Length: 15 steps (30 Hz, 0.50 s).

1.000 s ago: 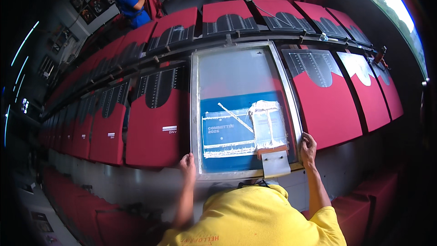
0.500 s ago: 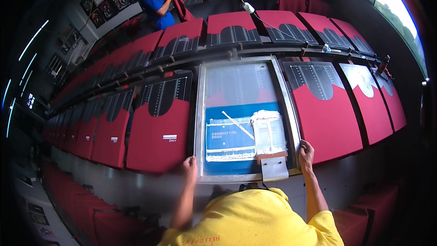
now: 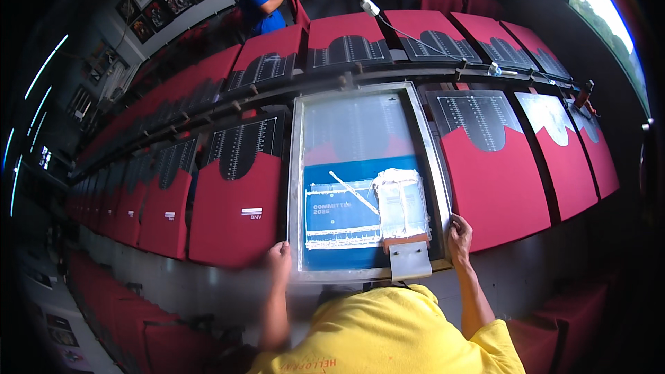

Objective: The person applies ink to a mesh screen using a squeegee, pulling it across the design repeatedly to print onto shirts held on a long row of printing tables.

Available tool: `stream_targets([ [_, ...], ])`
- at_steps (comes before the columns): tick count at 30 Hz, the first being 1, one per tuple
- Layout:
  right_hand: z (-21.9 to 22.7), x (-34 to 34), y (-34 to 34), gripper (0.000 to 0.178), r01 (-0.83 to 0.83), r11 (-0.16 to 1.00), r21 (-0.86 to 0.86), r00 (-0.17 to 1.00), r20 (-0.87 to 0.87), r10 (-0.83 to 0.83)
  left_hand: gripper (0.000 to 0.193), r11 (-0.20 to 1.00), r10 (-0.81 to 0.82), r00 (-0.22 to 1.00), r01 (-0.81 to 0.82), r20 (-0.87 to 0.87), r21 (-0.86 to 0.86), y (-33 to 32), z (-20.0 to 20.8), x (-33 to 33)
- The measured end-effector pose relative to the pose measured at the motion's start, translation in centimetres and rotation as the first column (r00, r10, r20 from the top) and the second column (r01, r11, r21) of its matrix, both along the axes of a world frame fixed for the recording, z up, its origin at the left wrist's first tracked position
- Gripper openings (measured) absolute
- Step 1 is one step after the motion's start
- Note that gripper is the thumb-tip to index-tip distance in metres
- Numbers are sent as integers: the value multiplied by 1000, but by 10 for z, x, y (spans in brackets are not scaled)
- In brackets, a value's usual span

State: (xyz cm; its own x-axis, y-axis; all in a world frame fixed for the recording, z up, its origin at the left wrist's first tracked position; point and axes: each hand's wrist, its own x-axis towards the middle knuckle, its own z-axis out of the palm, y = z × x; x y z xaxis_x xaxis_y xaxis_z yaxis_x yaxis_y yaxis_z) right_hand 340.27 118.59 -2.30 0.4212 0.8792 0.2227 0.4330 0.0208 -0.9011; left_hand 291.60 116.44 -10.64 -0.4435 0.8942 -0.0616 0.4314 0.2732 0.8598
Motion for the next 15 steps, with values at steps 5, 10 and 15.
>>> stream_targets([
  [5, 7, -9, -3, 29, 38, 999, 10, 997, 73, -39, 27, 991, -34, 995, 45, -98, 123, 8, -11, -1],
  [10, 8, -12, -4, 28, 43, 999, -5, 987, 152, -42, 28, 997, -46, 990, 54, -134, 60, 7, -13, -8],
  [15, 29, -12, -9, 32, 4, 995, -105, 907, 419, 40, 34, 996, 21, 987, -7, -161, 85, 3, 10, 4],
])
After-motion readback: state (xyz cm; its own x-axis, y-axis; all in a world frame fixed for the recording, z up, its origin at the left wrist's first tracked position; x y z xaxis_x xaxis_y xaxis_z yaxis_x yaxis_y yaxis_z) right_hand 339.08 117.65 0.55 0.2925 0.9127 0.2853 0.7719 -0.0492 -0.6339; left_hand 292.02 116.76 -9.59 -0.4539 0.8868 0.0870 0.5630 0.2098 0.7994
